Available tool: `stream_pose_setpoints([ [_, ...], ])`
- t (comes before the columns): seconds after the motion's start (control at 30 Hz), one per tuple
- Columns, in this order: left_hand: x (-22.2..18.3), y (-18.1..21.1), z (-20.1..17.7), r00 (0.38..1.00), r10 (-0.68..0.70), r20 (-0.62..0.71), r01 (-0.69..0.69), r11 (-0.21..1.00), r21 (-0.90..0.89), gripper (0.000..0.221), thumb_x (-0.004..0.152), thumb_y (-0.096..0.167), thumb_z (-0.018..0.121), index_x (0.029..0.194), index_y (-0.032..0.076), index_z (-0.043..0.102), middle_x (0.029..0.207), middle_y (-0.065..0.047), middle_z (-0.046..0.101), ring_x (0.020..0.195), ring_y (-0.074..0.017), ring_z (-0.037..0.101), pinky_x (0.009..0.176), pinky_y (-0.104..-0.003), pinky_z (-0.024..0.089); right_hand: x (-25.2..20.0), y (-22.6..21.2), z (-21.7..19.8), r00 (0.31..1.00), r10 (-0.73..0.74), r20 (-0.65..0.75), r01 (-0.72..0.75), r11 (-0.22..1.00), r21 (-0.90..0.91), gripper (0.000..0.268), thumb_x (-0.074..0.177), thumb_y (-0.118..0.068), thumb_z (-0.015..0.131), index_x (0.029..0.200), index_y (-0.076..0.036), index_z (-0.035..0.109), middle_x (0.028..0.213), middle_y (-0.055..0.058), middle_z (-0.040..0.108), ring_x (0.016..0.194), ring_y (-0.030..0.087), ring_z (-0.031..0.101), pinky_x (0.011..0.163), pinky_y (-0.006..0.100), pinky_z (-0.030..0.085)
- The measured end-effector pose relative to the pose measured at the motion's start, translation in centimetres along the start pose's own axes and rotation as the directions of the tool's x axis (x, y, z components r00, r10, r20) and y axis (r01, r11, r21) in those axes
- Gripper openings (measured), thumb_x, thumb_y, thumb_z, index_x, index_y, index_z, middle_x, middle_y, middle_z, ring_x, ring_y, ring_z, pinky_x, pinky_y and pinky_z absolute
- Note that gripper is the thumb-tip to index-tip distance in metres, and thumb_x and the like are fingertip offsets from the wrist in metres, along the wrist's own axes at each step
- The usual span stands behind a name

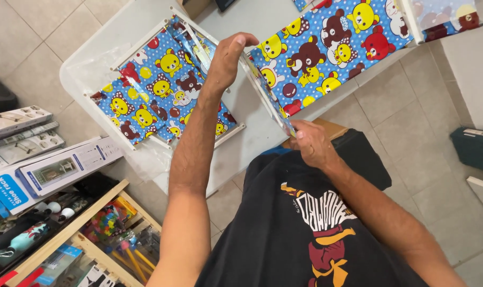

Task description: Assembling small multi-tiered display racks with patterned fabric and plastic frames on a table.

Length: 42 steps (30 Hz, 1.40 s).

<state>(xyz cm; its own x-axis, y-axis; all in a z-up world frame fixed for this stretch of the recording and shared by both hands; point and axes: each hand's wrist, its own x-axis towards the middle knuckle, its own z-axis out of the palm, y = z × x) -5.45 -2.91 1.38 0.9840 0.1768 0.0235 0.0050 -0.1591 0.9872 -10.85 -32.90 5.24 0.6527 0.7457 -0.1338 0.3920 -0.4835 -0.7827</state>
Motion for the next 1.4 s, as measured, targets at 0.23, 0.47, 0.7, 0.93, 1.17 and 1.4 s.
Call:
stream_pose_setpoints([
  [0.23,-0.3,-1.5,0.0,1.0,-0.016,0.012,0.016,1.0,-0.026,0.084,0.094,0.073,0.026,0.111,0.002,0.069,0.113,-0.014,0.073,0.107,-0.0261,0.067,0.086,-0.04,0.051,0.5,-0.9,-0.4,0.998,0.05,0.049,-0.059,0.978,0.201,0.075,0.1,-0.064,0.015,0.09,-0.005,0.059,0.079,0.009,0.055,0.062,0.018,0.05,0.056,0.032,0.039],
  [0.47,-0.4,-2.1,0.8,0.999,-0.031,0.01,0.031,0.999,-0.037,0.089,0.093,0.075,0.025,0.119,0.002,0.069,0.121,-0.018,0.073,0.113,-0.029,0.068,0.092,-0.044,0.053,0.2,-0.1,0.1,0.998,-0.049,0.03,0.044,0.989,0.143,0.082,0.102,-0.063,0.007,0.093,-0.001,0.06,0.088,0.014,0.06,0.077,0.026,0.057,0.063,0.039,0.043],
  [0.7,-0.3,-2.2,1.2,0.998,-0.034,-0.05,0.034,0.999,-0.007,0.087,0.094,0.073,0.026,0.115,0.003,0.073,0.118,-0.016,0.075,0.109,-0.0278,0.069,0.087,-0.041,0.052,0.4,0.2,0.1,0.996,-0.079,0.047,0.072,0.99,0.124,0.078,0.103,-0.062,0.006,0.09,-0.003,0.056,0.083,0.013,0.057,0.072,0.025,0.052,0.06,0.038,0.04],
  [0.93,-0.8,0.0,1.4,0.971,-0.193,-0.142,0.174,0.975,-0.14,0.083,0.088,0.074,0.035,0.139,0.012,0.056,0.141,-0.02,0.062,0.134,-0.0327,0.056,0.105,-0.047,0.046,0.6,-0.3,-2.2,0.973,0.055,0.223,-0.084,0.989,0.123,0.085,0.093,-0.071,0.009,0.116,-0.009,0.062,0.096,0.009,0.066,0.08,0.023,0.065,0.072,0.037,0.048],
  [1.17,-9.4,-1.6,3.5,0.863,-0.277,-0.421,0.164,0.944,-0.285,0.082,0.107,0.067,0.027,0.15,-0.001,0.044,0.139,-0.032,0.054,0.134,-0.0484,0.052,0.115,-0.065,0.037,-2.8,5.0,-4.4,0.942,0.198,0.271,-0.316,0.797,0.515,0.089,0.098,-0.067,0.032,0.152,0.003,0.046,0.142,0.036,0.054,0.121,0.046,0.063,0.093,0.055,0.055],
  [1.4,-22.1,-11.7,9.1,0.656,-0.705,-0.268,0.648,0.709,-0.279,0.044,0.101,0.035,0.063,0.131,0.003,0.068,0.107,-0.02,0.075,0.096,-0.0308,0.074,0.086,-0.043,0.056,0.2,5.5,-10.3,0.791,0.39,0.471,-0.406,0.911,-0.074,0.055,0.104,-0.041,0.05,0.144,-0.004,0.059,0.13,0.03,0.068,0.123,0.049,0.062,0.103,0.06,0.051],
])
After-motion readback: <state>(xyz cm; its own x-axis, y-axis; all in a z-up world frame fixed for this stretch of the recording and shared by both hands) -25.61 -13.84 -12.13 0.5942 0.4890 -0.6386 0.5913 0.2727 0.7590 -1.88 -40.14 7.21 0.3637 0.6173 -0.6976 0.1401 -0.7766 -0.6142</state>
